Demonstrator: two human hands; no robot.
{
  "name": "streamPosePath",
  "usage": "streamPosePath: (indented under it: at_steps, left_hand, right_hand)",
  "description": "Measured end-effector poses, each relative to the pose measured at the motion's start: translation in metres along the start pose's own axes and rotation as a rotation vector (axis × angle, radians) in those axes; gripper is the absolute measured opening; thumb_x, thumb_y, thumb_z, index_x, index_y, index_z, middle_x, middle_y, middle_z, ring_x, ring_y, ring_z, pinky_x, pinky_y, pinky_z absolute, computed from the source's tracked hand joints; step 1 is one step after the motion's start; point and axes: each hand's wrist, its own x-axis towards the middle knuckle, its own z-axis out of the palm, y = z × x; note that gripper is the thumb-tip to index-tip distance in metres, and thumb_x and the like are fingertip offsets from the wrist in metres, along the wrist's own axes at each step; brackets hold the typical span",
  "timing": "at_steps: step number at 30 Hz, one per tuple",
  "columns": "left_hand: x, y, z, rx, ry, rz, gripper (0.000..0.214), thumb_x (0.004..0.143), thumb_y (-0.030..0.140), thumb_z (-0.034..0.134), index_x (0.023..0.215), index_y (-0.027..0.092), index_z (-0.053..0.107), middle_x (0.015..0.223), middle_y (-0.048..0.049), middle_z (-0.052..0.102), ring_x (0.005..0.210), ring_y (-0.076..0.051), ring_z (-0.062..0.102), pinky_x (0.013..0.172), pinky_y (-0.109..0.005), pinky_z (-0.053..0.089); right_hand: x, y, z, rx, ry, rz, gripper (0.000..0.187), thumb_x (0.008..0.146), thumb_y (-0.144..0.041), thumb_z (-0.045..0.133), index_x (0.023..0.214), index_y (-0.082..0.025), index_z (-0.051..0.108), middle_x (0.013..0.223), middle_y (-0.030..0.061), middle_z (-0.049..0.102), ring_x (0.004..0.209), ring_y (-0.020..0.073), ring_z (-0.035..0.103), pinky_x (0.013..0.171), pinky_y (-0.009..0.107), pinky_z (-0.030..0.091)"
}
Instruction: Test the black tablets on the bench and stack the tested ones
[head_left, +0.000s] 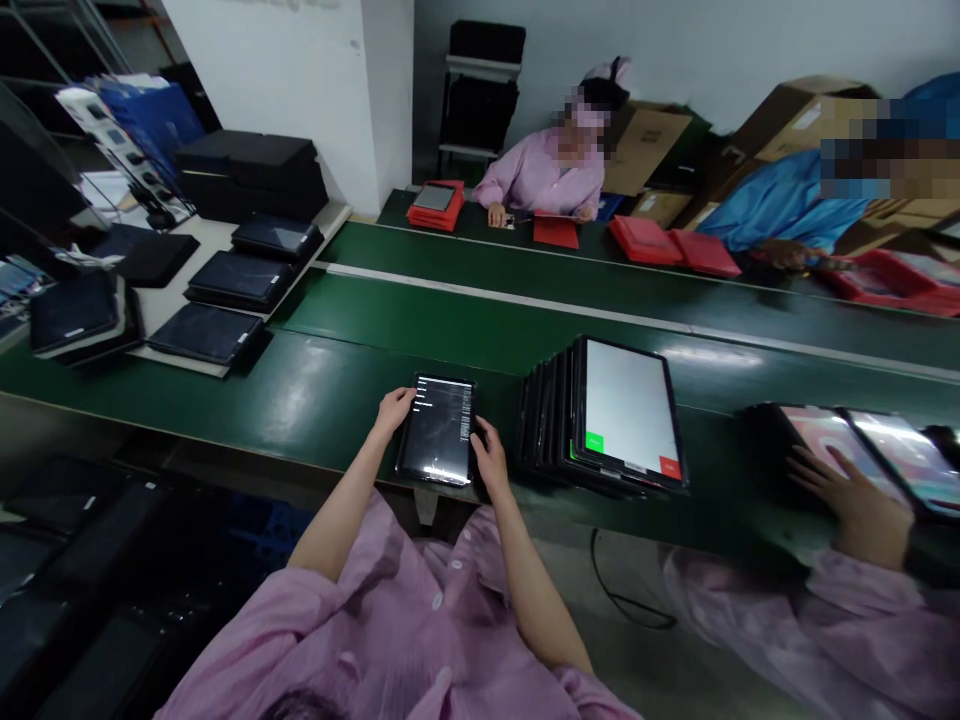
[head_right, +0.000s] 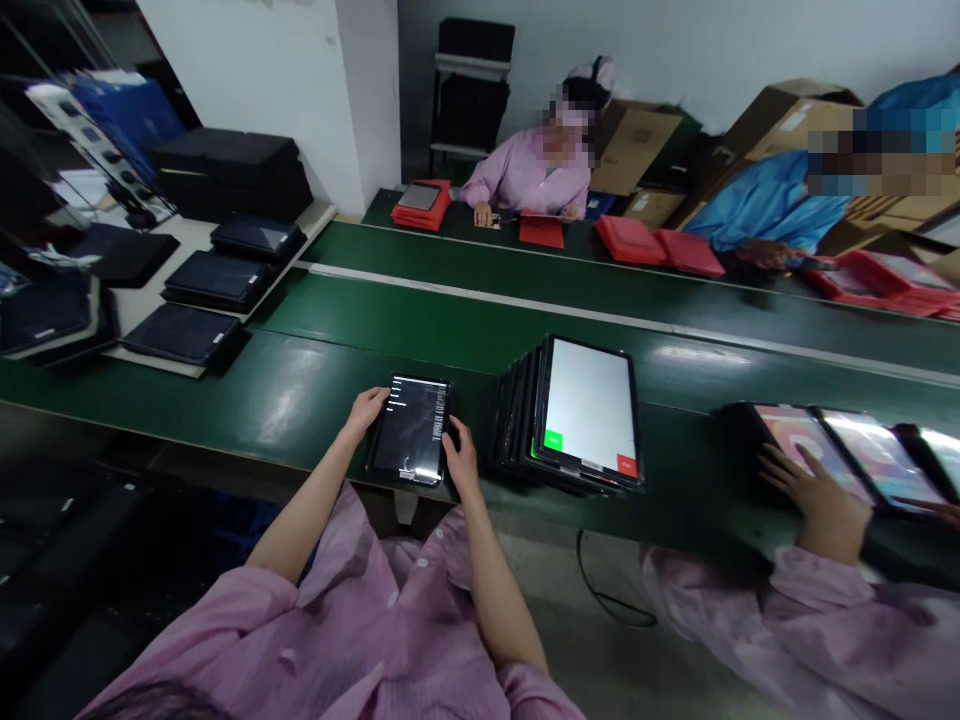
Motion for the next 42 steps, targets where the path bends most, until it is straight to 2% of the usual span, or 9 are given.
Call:
streamPosePath:
  at_steps: [7,12,17,25,29,34,36,40,42]
  left_hand:
    - [0.011,0.008,0.003,-0.048,-0.012,-0.062,0.039,0.088,0.051,0.067,0.099,0.018,0.084,0.106,-0.0106,0.083,0.104,-0.029,0.072,0.092,-0.034,0.051]
    - [0.015,0.013,0.002,-0.008,-0.002,-0.065,0.039,0.088,0.052,0.066,0.097,0.019,0.083,0.105,-0.0107,0.082,0.103,-0.03,0.072,0.089,-0.034,0.05]
    - [0.012,0.015,0.002,0.015,-0.009,-0.071,0.037,0.089,0.052,0.066,0.096,0.02,0.083,0.105,-0.0095,0.082,0.102,-0.029,0.072,0.089,-0.033,0.05]
    - [0.014,0.015,0.003,0.075,0.0,-0.05,0.039,0.092,0.055,0.066,0.098,0.021,0.084,0.108,-0.0097,0.082,0.106,-0.03,0.071,0.093,-0.034,0.049]
    - [0.014,0.015,0.005,0.127,0.037,-0.023,0.034,0.089,0.05,0.071,0.1,0.02,0.084,0.109,-0.0106,0.082,0.106,-0.029,0.07,0.095,-0.034,0.049]
    - [0.005,0.009,-0.002,0.068,-0.023,0.002,0.049,0.095,0.062,0.059,0.097,0.02,0.083,0.103,-0.01,0.082,0.105,-0.03,0.071,0.097,-0.036,0.051]
    - [-0.003,0.003,-0.005,0.035,-0.028,0.011,0.049,0.095,0.062,0.059,0.101,0.019,0.083,0.109,-0.0111,0.082,0.111,-0.031,0.071,0.1,-0.036,0.051]
    - [-0.025,-0.009,-0.009,0.005,0.008,0.027,0.044,0.094,0.055,0.065,0.112,0.019,0.082,0.128,-0.0132,0.078,0.124,-0.031,0.068,0.108,-0.038,0.048]
    - [-0.03,-0.01,-0.009,0.0,0.01,0.03,0.044,0.095,0.056,0.064,0.11,0.019,0.083,0.126,-0.0136,0.079,0.122,-0.032,0.068,0.108,-0.038,0.047]
  right_hand:
    - [0.0,-0.008,0.005,-0.056,0.016,-0.008,0.059,0.093,-0.047,0.064,0.146,-0.024,0.06,0.146,0.0114,0.061,0.138,0.0268,0.058,0.125,0.047,0.04]
    - [-0.004,-0.013,0.012,-0.116,0.033,-0.003,0.081,0.082,-0.053,0.08,0.153,-0.025,0.052,0.149,0.0126,0.055,0.142,0.0294,0.054,0.125,0.047,0.04]
    - [-0.005,-0.01,0.009,-0.088,0.01,0.004,0.072,0.091,-0.057,0.069,0.153,-0.026,0.052,0.149,0.0117,0.056,0.142,0.0277,0.053,0.126,0.047,0.038]
    - [-0.004,-0.007,0.007,-0.093,0.012,0.001,0.069,0.092,-0.056,0.067,0.152,-0.025,0.054,0.148,0.0122,0.057,0.143,0.029,0.053,0.126,0.049,0.038]
    - [-0.005,-0.008,0.008,-0.084,0.018,-0.008,0.067,0.093,-0.056,0.067,0.151,-0.026,0.055,0.149,0.012,0.057,0.144,0.0292,0.052,0.127,0.049,0.038]
    - [-0.004,-0.007,0.007,-0.05,0.024,-0.005,0.065,0.092,-0.054,0.068,0.15,-0.026,0.058,0.149,0.0118,0.059,0.143,0.0287,0.054,0.126,0.049,0.039]
    - [-0.005,-0.006,0.005,0.011,0.025,0.022,0.062,0.093,-0.055,0.066,0.147,-0.026,0.062,0.148,0.0119,0.06,0.138,0.0282,0.058,0.121,0.048,0.044]
    - [-0.012,-0.007,-0.001,0.085,0.038,0.091,0.057,0.093,-0.058,0.063,0.139,-0.025,0.071,0.136,0.0113,0.068,0.114,0.0255,0.067,0.107,0.044,0.053]
    - [-0.017,-0.009,-0.002,0.082,0.042,0.124,0.058,0.092,-0.06,0.065,0.137,-0.024,0.073,0.13,0.0109,0.069,0.104,0.0237,0.068,0.102,0.043,0.055]
